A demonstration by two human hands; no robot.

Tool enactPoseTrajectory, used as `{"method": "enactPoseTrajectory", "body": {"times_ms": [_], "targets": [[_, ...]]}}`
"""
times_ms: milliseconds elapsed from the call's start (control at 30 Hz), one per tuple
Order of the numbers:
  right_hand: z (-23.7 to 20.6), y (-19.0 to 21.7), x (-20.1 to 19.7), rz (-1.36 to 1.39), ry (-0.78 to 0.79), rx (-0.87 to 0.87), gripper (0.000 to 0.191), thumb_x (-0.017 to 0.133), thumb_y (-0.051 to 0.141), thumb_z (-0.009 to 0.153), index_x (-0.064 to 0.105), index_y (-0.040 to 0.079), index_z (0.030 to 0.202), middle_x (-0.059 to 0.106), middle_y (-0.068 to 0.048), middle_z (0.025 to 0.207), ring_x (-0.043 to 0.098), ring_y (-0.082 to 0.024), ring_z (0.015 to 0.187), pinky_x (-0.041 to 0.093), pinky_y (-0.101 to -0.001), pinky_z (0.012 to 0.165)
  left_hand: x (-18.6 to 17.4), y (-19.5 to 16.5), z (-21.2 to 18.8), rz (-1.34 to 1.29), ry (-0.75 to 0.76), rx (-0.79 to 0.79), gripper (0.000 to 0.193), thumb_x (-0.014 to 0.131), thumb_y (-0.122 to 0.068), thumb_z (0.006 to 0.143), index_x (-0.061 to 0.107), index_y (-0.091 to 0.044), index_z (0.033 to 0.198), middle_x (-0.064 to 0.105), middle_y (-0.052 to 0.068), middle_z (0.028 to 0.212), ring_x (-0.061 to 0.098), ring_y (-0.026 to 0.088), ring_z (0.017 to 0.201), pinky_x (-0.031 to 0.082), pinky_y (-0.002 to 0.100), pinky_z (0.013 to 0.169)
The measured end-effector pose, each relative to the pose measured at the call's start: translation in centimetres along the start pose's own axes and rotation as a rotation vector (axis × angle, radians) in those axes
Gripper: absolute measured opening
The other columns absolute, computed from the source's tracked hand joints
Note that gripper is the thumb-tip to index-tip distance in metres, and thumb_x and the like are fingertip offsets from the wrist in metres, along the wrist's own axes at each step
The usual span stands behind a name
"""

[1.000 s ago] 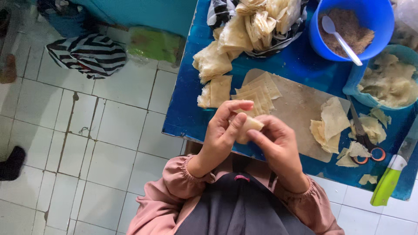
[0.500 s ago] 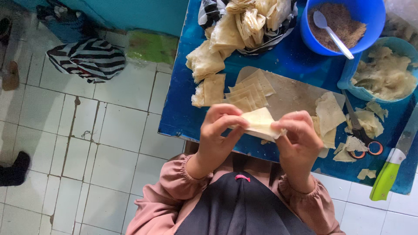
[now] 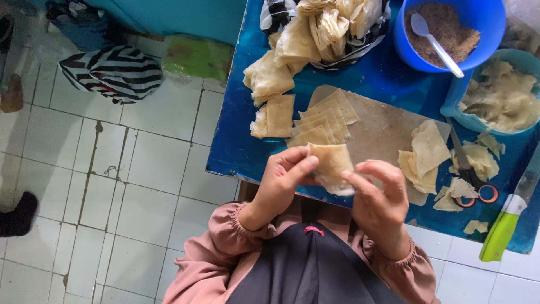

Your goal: The person folds thin pastry sheets and stacks the folded pieces on a cutting board. They use a spoon to place a brown filling mixture from a blue bowl onto a pastry sheet, then fold the sheet over the filling and set the filled piece aside with the others.

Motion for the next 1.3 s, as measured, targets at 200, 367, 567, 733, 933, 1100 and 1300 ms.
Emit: {"method": "enactPoseTrajectory", "body": {"times_ms": [200,367,567,733,933,1100,1300], "targets": [[1.0,1.1,0.4,0.108,-0.015,0.078,0.033,0.08,-0.004,0.086,0.065,0.002,0.114,0.065,-0.014,0.111,0.066,-0.029,0.1,0.055,-0.0346,0.085,1.1,0.3,-0.1,0.05,0.062,0.079,0.022,0.068,-0.005,0.104,0.069,0.004,0.123,0.072,0.005,0.111,0.07,0.012,0.1,0.061,0.028,0.085],[1.7,1.1,1.4,0.188,0.023,0.183,0.029,0.083,0.0,0.084,0.067,0.001,0.108,0.068,-0.015,0.111,0.067,-0.022,0.092,0.052,-0.0292,0.078,1.3,0.3,-0.6,0.031,0.061,0.054,0.025,0.068,-0.007,0.102,0.069,0.004,0.125,0.073,0.007,0.112,0.07,0.011,0.098,0.061,0.027,0.088],[0.8,-0.2,1.8,0.547,0.001,0.42,0.013,0.071,-0.002,0.098,0.068,-0.003,0.111,0.07,-0.015,0.118,0.069,-0.015,0.106,0.058,-0.0258,0.09,2.4,-2.0,-1.5,0.39,0.006,0.342,0.025,0.073,-0.002,0.099,0.071,0.003,0.124,0.074,0.008,0.114,0.071,0.012,0.102,0.059,0.026,0.09],[0.2,-0.7,2.2,0.44,-0.015,0.394,0.011,0.067,-0.003,0.103,0.064,-0.002,0.114,0.071,-0.013,0.116,0.069,-0.015,0.102,0.057,-0.0239,0.088,3.4,-3.6,-1.8,0.684,0.028,0.477,0.029,0.075,-0.001,0.096,0.071,0.0,0.124,0.075,0.009,0.109,0.074,0.014,0.097,0.059,0.025,0.085],[0.3,-0.6,2.5,0.54,0.051,0.279,0.021,0.067,-0.003,0.097,0.06,-0.007,0.117,0.066,-0.017,0.119,0.065,-0.018,0.112,0.053,-0.0285,0.098,2.9,-3.0,-1.1,0.505,0.029,0.363,0.025,0.072,-0.001,0.099,0.071,0.001,0.124,0.074,0.011,0.11,0.073,0.017,0.098,0.06,0.026,0.085],[-0.4,-2.3,2.8,0.698,0.089,0.574,0.01,0.064,-0.003,0.099,0.064,-0.005,0.109,0.07,-0.016,0.114,0.068,-0.016,0.103,0.056,-0.0287,0.092,2.0,-2.5,-1.6,0.617,0.007,0.437,0.017,0.063,0.0,0.101,0.07,0.003,0.116,0.073,0.01,0.113,0.071,0.014,0.103,0.057,0.027,0.089],[-1.9,-6.5,1.8,1.342,-0.342,0.828,0.006,0.06,0.004,0.108,0.059,0.001,0.113,0.069,-0.01,0.103,0.069,-0.018,0.091,0.058,-0.0306,0.087,-0.3,0.6,0.0,-0.114,-0.028,0.087,0.014,0.051,-0.008,0.109,0.062,0.0,0.114,0.064,0.005,0.109,0.066,0.014,0.101,0.063,0.038,0.093]]}}
Point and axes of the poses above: each hand's wrist, its own z-axis towards the middle knuckle, its own x-axis out of the palm, y = z × x, the point moved 5 cm from there along z, towards the middle knuckle
